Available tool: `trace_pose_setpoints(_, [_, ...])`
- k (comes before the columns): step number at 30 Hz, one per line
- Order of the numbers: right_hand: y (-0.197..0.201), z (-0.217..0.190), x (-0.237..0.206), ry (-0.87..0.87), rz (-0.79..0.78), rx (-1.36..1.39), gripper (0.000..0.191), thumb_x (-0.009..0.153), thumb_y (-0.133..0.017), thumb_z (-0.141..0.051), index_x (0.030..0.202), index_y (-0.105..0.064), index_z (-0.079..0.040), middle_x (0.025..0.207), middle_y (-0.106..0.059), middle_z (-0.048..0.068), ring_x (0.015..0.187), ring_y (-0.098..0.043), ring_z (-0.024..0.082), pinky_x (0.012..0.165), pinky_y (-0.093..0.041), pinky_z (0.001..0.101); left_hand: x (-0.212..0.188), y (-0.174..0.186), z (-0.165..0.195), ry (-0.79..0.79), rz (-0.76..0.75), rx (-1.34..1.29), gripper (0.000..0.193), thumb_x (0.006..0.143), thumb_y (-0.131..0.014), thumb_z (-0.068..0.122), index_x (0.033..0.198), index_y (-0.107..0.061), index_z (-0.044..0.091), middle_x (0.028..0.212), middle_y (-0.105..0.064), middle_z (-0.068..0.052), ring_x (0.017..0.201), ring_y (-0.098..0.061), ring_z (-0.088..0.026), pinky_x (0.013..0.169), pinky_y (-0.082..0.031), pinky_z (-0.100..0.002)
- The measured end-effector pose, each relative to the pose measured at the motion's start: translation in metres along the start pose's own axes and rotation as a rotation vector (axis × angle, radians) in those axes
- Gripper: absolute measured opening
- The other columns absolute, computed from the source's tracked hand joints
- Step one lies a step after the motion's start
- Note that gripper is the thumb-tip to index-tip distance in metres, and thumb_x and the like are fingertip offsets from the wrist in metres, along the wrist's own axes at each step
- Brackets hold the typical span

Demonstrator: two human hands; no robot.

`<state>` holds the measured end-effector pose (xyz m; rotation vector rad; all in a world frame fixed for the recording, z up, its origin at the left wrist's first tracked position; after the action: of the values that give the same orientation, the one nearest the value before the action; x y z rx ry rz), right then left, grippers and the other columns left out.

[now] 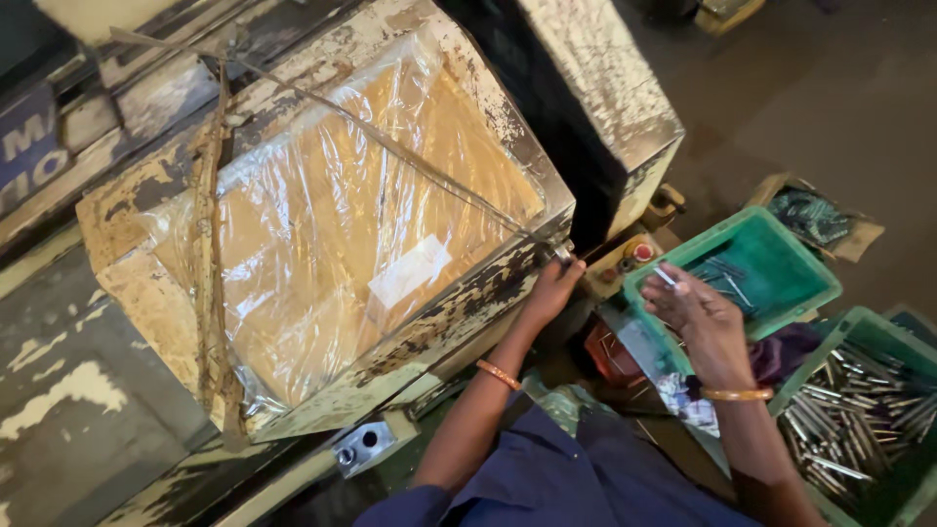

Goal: The person repeatedly picks metal rods from green bins, inserts them into a CNC machine, and retrieves them after processing. They place the processed rods on a wrapped wooden board and occasionally wipe the machine with a cloth.

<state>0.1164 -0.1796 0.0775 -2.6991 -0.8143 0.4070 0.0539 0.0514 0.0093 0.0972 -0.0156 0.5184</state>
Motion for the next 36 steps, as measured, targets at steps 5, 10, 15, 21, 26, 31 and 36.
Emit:
trace_pose_setpoints(5, [-0.061,0.056,-0.020,-0.147,-0.136,-0.348,0.042,0.100,-0.064,-0.017,0.136,-0.067,0.004,0.106,-0.074,0.021,0.089,-0.074,0.026,0.078,-0.062,0.0377,-0.063,0.060,-0.018,0.056,0.040,0.010,0.031,0.103,-0.061,0.035,0.104,-0.061,0.004,0.091,-0.061,-0.001,0.089,-0.055,-0.013,0.084,-0.048,-0.033])
trace_pose_setpoints(10, [-0.125,0.104,-0.043,-0.197,-0.325,-0.402,0.041,0.096,-0.061,-0.019,0.134,-0.063,-0.003,0.107,-0.077,0.014,0.096,-0.076,0.018,0.080,-0.063,0.0317,-0.138,0.127,-0.045,0.148,0.098,-0.017,0.030,0.102,-0.062,0.034,0.104,-0.063,0.004,0.091,-0.061,0.001,0.089,-0.055,-0.011,0.083,-0.047,-0.030])
trace_pose_setpoints(15, [-0.182,0.135,-0.048,-0.147,-0.445,-0.423,0.035,0.103,-0.057,-0.022,0.126,-0.071,0.000,0.102,-0.075,0.014,0.086,-0.073,0.019,0.074,-0.058,0.0318,-0.194,0.181,-0.045,0.107,0.141,-0.050,0.029,0.104,-0.061,0.032,0.098,-0.061,0.003,0.087,-0.058,0.001,0.086,-0.053,-0.011,0.079,-0.046,-0.031])
trace_pose_setpoints(21, [-0.234,0.156,-0.022,-0.035,-0.599,-0.600,0.035,0.105,-0.058,-0.025,0.122,-0.075,0.001,0.105,-0.074,0.012,0.093,-0.070,0.018,0.084,-0.056,0.0317,-0.248,0.229,-0.037,0.219,0.181,0.024,0.031,0.102,-0.059,0.036,0.094,-0.060,0.006,0.083,-0.057,0.003,0.081,-0.051,-0.010,0.075,-0.045,-0.031])
trace_pose_setpoints(26, [-0.281,0.174,0.024,-0.236,-0.641,-0.520,0.037,0.103,-0.057,-0.027,0.128,-0.069,-0.001,0.105,-0.077,0.015,0.097,-0.075,0.021,0.088,-0.061,0.0362,-0.282,0.259,-0.004,0.294,0.332,0.007,0.047,0.107,-0.051,0.045,0.098,-0.070,0.003,0.093,-0.067,-0.003,0.093,-0.061,-0.015,0.087,-0.047,-0.032])
trace_pose_setpoints(31, [-0.335,0.217,0.079,-0.512,-0.636,-0.125,0.039,0.105,-0.050,-0.032,0.127,-0.063,-0.002,0.107,-0.073,0.015,0.096,-0.075,0.023,0.086,-0.062,0.0428,-0.301,0.272,0.038,0.390,0.552,0.257,0.051,0.103,-0.049,0.045,0.103,-0.073,0.000,0.095,-0.075,-0.019,0.091,-0.070,-0.030,0.085,-0.051,-0.038])
trace_pose_setpoints(36, [-0.390,0.267,0.175,-0.538,-0.605,0.138,0.038,0.110,-0.052,-0.036,0.121,-0.066,-0.003,0.104,-0.071,0.009,0.092,-0.068,0.020,0.075,-0.057,0.0347,-0.288,0.256,0.022,0.772,0.647,0.596,0.047,0.105,-0.048,0.042,0.097,-0.066,0.000,0.093,-0.069,-0.031,0.092,-0.064,-0.049,0.078,-0.048,-0.055])
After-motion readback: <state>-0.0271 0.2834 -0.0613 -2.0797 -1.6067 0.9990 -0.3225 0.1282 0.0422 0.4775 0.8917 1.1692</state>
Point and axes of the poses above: each hand's wrist, its own x-axis towards the middle knuckle, its own y-axis out of the back of the hand, z = x × y, the point moved 10 cm from there along x, towards the middle knuckle
